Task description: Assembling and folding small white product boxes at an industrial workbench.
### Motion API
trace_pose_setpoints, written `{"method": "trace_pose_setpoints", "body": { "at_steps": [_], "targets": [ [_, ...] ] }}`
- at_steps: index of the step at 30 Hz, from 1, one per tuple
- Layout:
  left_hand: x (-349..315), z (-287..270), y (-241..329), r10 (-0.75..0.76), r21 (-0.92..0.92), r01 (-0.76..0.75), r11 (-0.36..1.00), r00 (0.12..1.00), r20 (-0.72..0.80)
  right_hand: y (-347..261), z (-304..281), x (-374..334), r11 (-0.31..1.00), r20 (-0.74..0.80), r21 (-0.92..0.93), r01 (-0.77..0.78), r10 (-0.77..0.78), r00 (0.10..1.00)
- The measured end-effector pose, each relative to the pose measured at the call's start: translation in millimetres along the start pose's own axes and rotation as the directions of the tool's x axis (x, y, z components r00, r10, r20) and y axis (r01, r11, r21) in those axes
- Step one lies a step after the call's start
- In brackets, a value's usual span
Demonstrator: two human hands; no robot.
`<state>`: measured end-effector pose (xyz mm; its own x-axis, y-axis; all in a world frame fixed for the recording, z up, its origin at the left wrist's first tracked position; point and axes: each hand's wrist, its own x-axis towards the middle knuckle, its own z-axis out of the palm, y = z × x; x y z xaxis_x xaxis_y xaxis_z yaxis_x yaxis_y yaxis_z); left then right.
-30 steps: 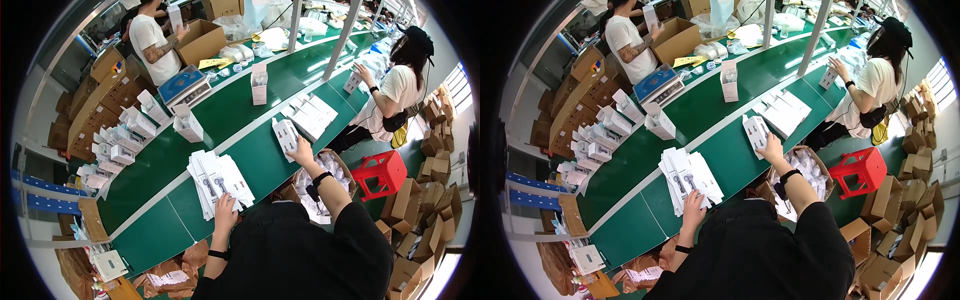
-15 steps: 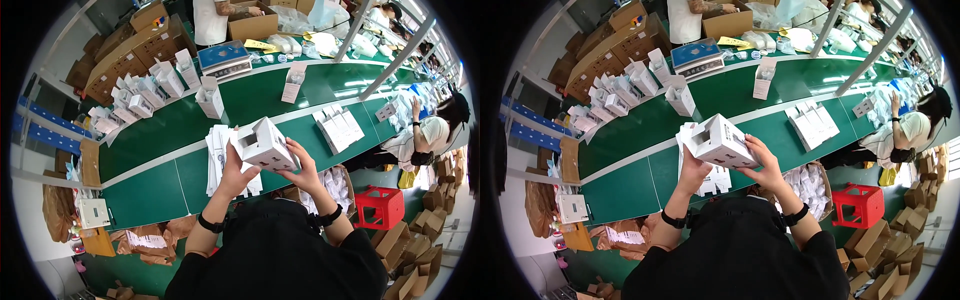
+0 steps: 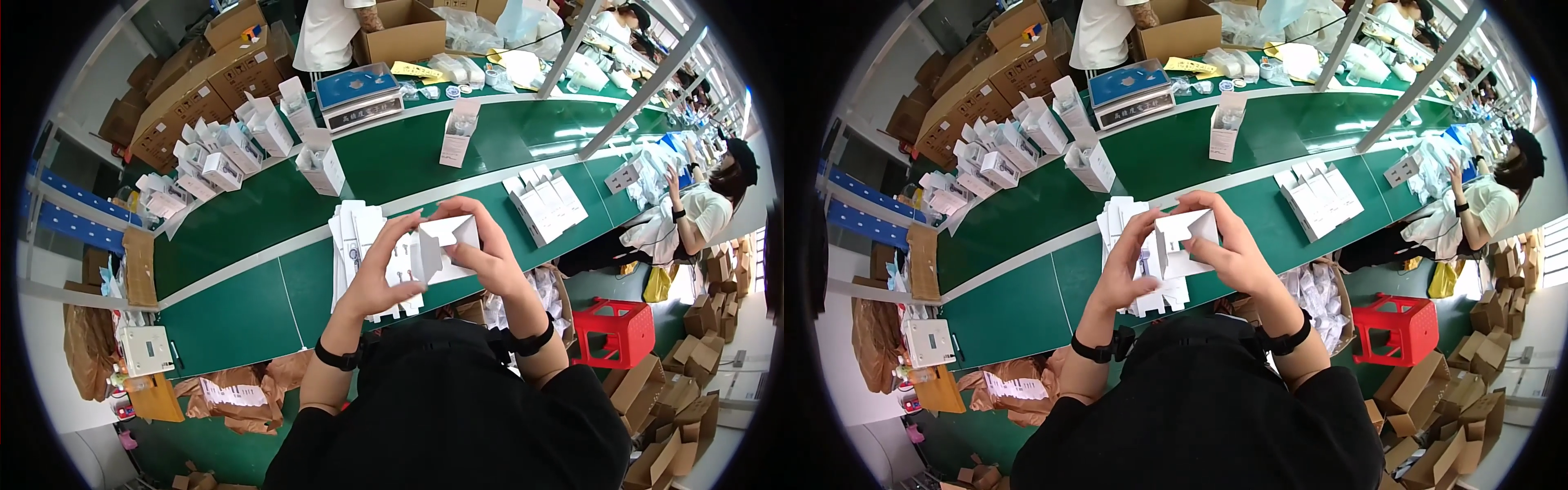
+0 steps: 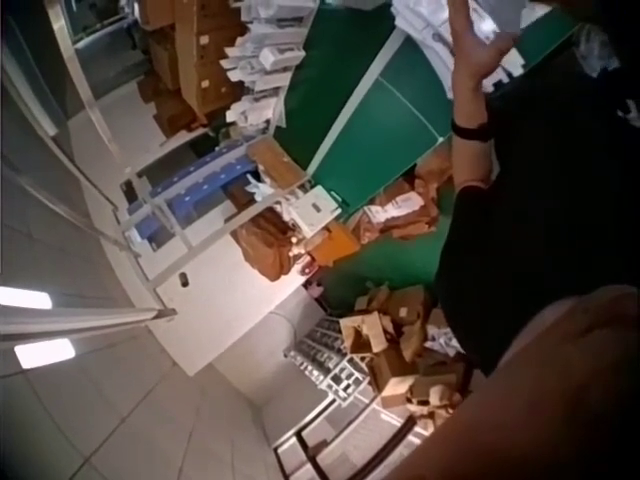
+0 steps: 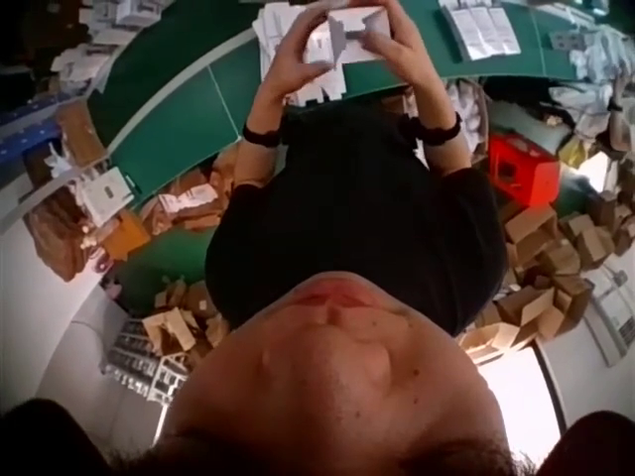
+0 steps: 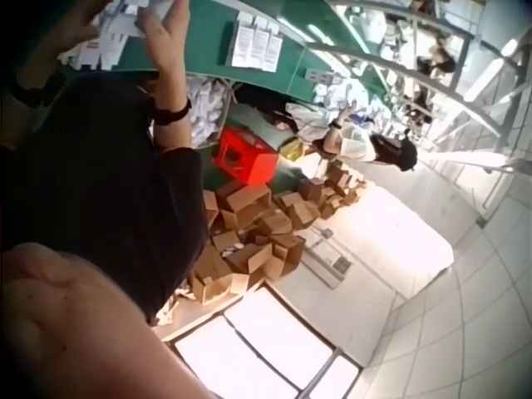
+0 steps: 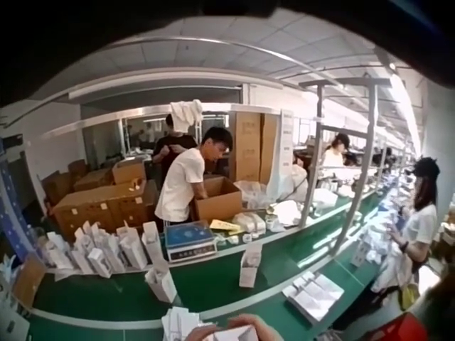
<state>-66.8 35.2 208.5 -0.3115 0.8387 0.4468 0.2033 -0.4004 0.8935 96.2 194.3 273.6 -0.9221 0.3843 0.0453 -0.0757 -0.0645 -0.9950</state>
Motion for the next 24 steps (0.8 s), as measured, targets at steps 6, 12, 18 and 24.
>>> {"method": "trace_pose_setpoints", "body": {
  "at_steps": [6, 12, 18, 24],
  "targets": [
    [11.5, 8.7, 11.6, -0.240, -0.319, 0.230, 0.920, 0.971, 0.006, 1.3, 4.4, 10.8, 0.998, 0.062, -0.067, 0.002, 0.003, 0.998],
    [11.0, 30.2, 15.9, -0.320, -0.376, 0.303, 0.876, 0.947, 0.018, 25.4, -5.6, 27.9, 0.980, -0.228, 0.147, 0.135, -0.100, 0.969],
    [4.0, 53.8, 11.0, -0.188, -0.219, 0.126, 0.968, 0.938, -0.291, 21.3, 12.3, 23.3, 0.982, -0.192, 0.131, 0.136, -0.110, 0.975],
    [16.0, 8.9, 1.9, -0.049, -0.232, 0.007, 0.973, 0.983, -0.178, 12.7, 47.5, -1.8, 0.986, -0.189, -0.113, 0.124, -0.144, 0.971]
  ]
}}
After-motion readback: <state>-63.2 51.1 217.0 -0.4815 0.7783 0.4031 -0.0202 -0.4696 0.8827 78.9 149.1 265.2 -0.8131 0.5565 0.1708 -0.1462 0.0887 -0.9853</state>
